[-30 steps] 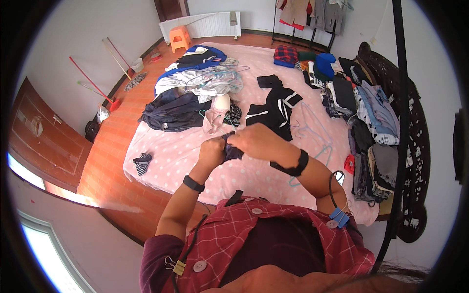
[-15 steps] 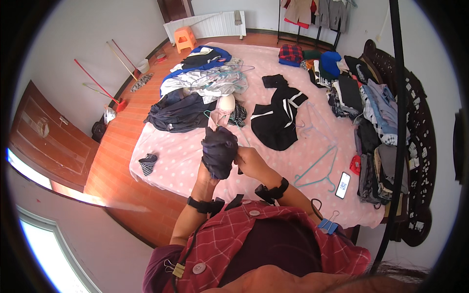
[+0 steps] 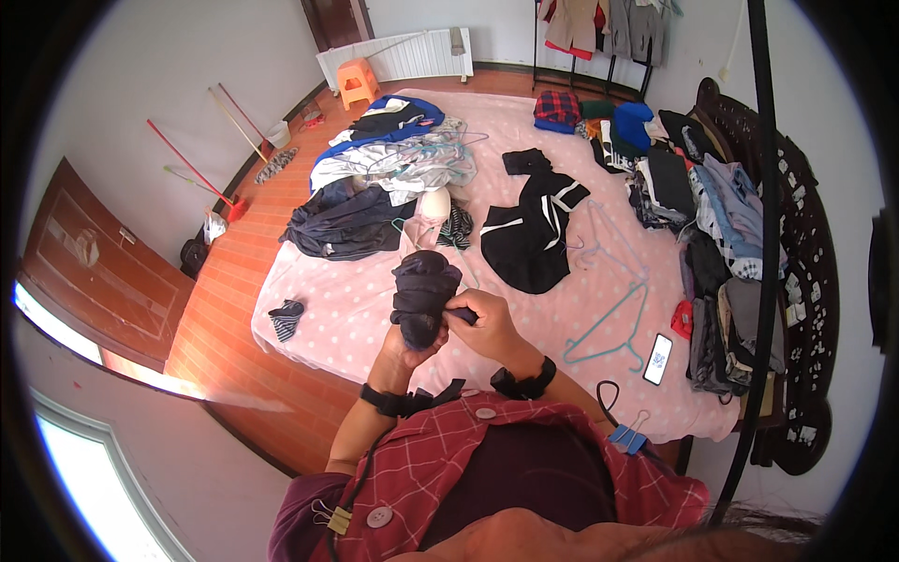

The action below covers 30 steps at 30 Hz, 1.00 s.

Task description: The person folds grey trousers and a purple patterned top by hand on a bed, then places the folded trousers onto a stack of clothing on the headboard.

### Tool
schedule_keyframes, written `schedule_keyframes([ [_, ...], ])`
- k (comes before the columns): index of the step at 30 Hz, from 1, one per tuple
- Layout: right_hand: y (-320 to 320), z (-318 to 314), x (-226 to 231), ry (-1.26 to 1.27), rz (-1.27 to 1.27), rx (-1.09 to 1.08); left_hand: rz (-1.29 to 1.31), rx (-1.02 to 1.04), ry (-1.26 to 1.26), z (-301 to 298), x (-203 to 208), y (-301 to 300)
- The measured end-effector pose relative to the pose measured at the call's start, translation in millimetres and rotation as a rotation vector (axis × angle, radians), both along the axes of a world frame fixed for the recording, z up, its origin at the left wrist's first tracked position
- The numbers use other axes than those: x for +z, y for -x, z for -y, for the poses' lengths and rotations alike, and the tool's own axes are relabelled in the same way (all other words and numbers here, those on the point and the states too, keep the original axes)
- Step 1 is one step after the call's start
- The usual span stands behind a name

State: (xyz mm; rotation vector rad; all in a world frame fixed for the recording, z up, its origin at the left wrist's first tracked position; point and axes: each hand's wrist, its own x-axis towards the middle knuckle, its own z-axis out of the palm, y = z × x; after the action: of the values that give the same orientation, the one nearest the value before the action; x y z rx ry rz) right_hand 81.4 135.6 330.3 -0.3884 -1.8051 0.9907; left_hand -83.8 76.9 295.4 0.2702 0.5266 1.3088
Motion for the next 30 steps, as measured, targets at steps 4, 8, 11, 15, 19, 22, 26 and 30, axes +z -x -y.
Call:
schedule_keyframes([
  [4, -14, -4, 9, 0.054, 0.091, 0.206, -0.015, -0.049, -0.004, 1, -4, 3],
  [8, -23, 2, 13, -0.096, 0.195, 0.286, 0.042, -0.036, -0.011, 6, -4, 6],
  [11, -20, 3, 3, -0.345, 0.207, 0.229, 0.036, 0.015, 0.116, 13, -9, 0],
  [15, -21, -1, -1, -0.532, 0.220, 0.160, 0.136, -0.025, 0.237, 25, -1, -13],
  [19, -11, -2, -4, -0.430, 0.169, 0.084, 0.151, 0.032, 0.265, 27, -11, -12],
  [22, -2, -1, 5, -0.260, 0.133, -0.038, 0.201, 0.020, 0.278, 27, 5, -11],
  [26, 13, -6, 7, -0.260, 0.203, 0.001, 0.211, 0.040, 0.321, 34, -2, 1],
  [30, 33, -7, 0, -0.354, 0.315, 0.054, 0.071, 0.045, 0.216, 43, -14, 16],
])
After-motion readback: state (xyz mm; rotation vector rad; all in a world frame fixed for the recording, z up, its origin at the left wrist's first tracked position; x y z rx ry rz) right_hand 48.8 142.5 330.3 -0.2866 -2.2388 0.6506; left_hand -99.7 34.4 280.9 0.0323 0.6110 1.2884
